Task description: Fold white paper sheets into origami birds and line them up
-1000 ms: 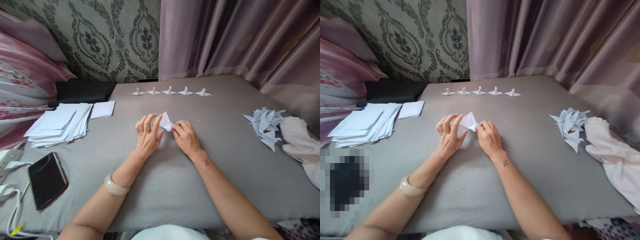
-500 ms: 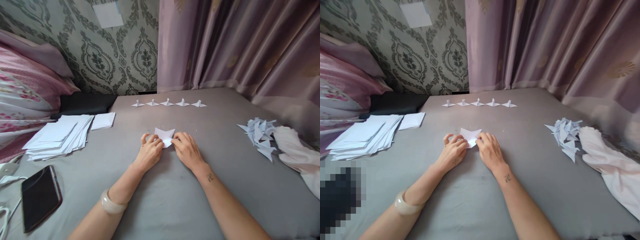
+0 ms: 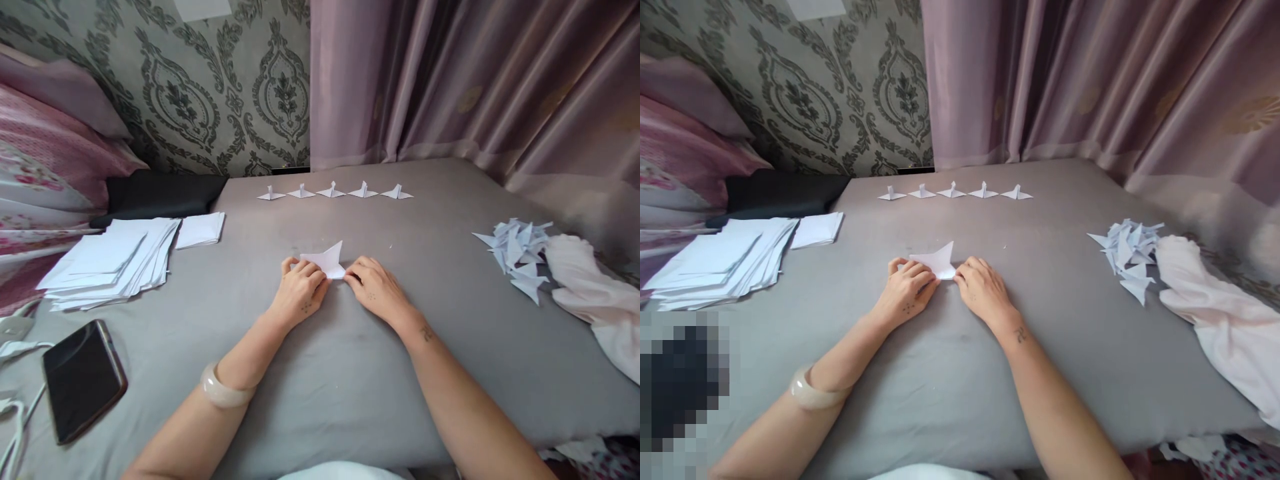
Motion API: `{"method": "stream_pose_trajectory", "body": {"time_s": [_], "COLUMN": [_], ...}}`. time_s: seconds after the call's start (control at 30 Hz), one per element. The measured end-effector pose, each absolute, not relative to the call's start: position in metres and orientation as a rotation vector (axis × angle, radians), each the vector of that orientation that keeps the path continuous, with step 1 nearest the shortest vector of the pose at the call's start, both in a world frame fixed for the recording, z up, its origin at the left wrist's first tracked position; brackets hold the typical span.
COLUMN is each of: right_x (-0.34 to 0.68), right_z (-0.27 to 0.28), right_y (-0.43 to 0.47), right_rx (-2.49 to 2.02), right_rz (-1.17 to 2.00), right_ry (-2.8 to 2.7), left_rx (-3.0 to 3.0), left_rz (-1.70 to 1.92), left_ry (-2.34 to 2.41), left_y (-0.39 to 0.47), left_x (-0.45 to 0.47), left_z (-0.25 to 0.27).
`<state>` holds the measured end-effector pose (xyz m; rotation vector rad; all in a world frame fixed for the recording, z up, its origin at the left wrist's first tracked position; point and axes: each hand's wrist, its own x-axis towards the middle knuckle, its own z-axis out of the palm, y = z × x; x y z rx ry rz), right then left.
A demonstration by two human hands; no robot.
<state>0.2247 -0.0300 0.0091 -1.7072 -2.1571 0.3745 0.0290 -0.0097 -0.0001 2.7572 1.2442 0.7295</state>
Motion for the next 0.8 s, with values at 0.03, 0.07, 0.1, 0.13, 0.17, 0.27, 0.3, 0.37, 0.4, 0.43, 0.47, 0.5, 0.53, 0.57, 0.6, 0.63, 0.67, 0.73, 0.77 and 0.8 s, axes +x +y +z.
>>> {"method": "stream_pose_trajectory", "body": {"time_s": [0.03, 0.07, 0.1, 0.13, 0.17, 0.27, 0.3, 0.37, 0.4, 0.43, 0.47, 0.5, 0.53, 0.57, 0.6, 0.63, 0.67, 0.73, 0.77, 0.8], "right_x": [0.224, 0.222, 0.221, 0.220, 0.219, 0.215, 0.214, 0.211, 0.210, 0.209, 0.207, 0.206, 0.206, 0.205, 0.205, 0.205, 0.205, 0.206, 0.206, 0.206], "right_z": [0.009, 0.008, 0.007, 0.006, 0.005, 0.003, 0.003, 0.003, 0.004, 0.005, 0.005, 0.005, 0.005, 0.005, 0.005, 0.005, 0.005, 0.006, 0.006, 0.007], "right_y": [-0.030, -0.030, -0.030, -0.030, -0.030, -0.031, -0.031, -0.032, -0.032, -0.033, -0.034, -0.035, -0.036, -0.036, -0.037, -0.037, -0.038, -0.038, -0.039, -0.039], "right_rx": [-1.721, -1.736, -1.752, -1.766, -1.779, -1.808, -1.815, -1.804, -1.777, -1.738, -1.696, -1.657, -1.629, -1.618, -1.618, -1.624, -1.632, -1.648, -1.653, -1.655], "right_rz": [0.376, 0.372, 0.363, 0.347, 0.324, 0.220, 0.188, 0.155, 0.153, 0.157, 0.165, 0.176, 0.189, 0.203, 0.219, 0.234, 0.246, 0.256, 0.254, 0.252], "right_ry": [-2.137, -2.119, -2.102, -2.090, -2.083, -2.097, -2.104, -2.115, -2.128, -2.146, -2.169, -2.194, -2.217, -2.232, -2.243, -2.252, -2.259, -2.275, -2.284, -2.294], "left_rx": [2.752, 2.747, 2.741, 2.733, 2.722, 2.686, 2.676, 2.656, 2.641, 2.621, 2.596, 2.571, 2.551, 2.537, 2.530, 2.528, 2.531, 2.543, 2.553, 2.565], "left_rz": [0.741, 0.749, 0.758, 0.767, 0.777, 0.804, 0.807, 0.792, 0.782, 0.773, 0.768, 0.767, 0.765, 0.760, 0.750, 0.738, 0.727, 0.715, 0.715, 0.717], "left_ry": [1.261, 1.280, 1.301, 1.324, 1.346, 1.388, 1.395, 1.408, 1.417, 1.425, 1.432, 1.433, 1.423, 1.406, 1.385, 1.366, 1.352, 1.334, 1.322, 1.305], "left_y": [-0.009, -0.008, -0.007, -0.006, -0.004, 0.000, 0.001, 0.002, 0.002, 0.002, 0.002, 0.002, 0.001, 0.001, 0.001, 0.001, 0.001, 0.002, 0.003, 0.003], "left_x": [0.030, 0.031, 0.032, 0.033, 0.035, 0.038, 0.039, 0.040, 0.040, 0.040, 0.039, 0.038, 0.036, 0.034, 0.032, 0.029, 0.027, 0.024, 0.023, 0.023], "left_z": [-0.001, -0.001, -0.002, -0.003, -0.004, -0.006, -0.006, -0.007, -0.007, -0.007, -0.006, -0.006, -0.007, -0.007, -0.007, -0.008, -0.009, -0.010, -0.010, -0.010]}}
